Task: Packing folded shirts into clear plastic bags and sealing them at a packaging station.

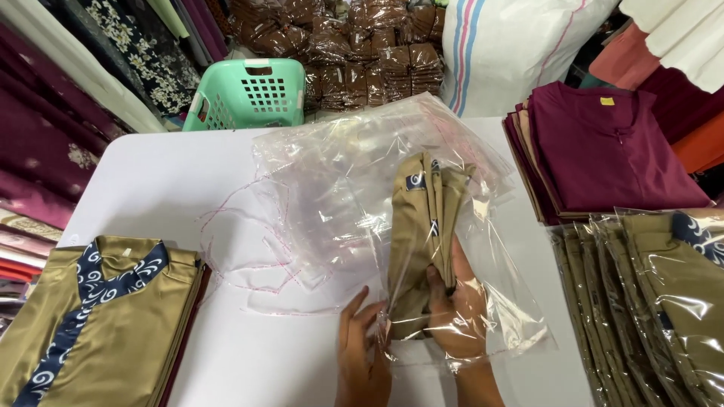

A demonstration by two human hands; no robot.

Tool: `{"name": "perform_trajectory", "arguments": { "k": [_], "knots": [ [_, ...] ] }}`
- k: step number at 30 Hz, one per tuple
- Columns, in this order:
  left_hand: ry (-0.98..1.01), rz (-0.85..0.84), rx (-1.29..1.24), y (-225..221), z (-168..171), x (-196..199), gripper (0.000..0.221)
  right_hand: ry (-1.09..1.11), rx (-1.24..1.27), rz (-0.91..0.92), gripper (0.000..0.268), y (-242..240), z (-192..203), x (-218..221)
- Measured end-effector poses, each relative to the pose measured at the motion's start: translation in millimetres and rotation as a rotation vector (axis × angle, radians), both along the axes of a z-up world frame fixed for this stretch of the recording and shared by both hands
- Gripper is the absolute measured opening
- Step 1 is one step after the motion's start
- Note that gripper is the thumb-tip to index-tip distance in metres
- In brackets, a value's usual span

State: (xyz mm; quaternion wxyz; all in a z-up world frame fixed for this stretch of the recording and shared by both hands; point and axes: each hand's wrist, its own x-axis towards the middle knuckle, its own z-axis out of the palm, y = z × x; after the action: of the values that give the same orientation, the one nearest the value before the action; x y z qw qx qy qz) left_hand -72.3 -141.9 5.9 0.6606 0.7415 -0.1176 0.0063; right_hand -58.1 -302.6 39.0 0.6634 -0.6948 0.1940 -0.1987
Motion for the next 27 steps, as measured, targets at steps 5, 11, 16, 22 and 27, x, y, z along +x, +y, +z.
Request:
{"name": "perform_trajectory", "arguments": {
  "k": [5,11,16,22,27],
  "knots": [
    [-0.254,0.021,0.01,4,3,0,0.023,0.133,-0.306,-0.036,0.08,11,35,9],
    [-0.351,0.124,0.054,13,6,-3,0.037,0.344,-0.347,-0.055,0.068,6,18,18],
    [0.092,0.064,-0.119,13,-14,-8,0.045,0.215,-0.264,0.026,0.07,10,35,15],
    [0.007,-0.044,0.036,31,1,-10,0.055,0.026,-0.287,0.099,0.063,-10,5,7],
    [0.324,-0.205,-0.038,62,19,21,0.107,0.066,-0.599,0.058,0.06,-15,-9,-1]
  ]
}}
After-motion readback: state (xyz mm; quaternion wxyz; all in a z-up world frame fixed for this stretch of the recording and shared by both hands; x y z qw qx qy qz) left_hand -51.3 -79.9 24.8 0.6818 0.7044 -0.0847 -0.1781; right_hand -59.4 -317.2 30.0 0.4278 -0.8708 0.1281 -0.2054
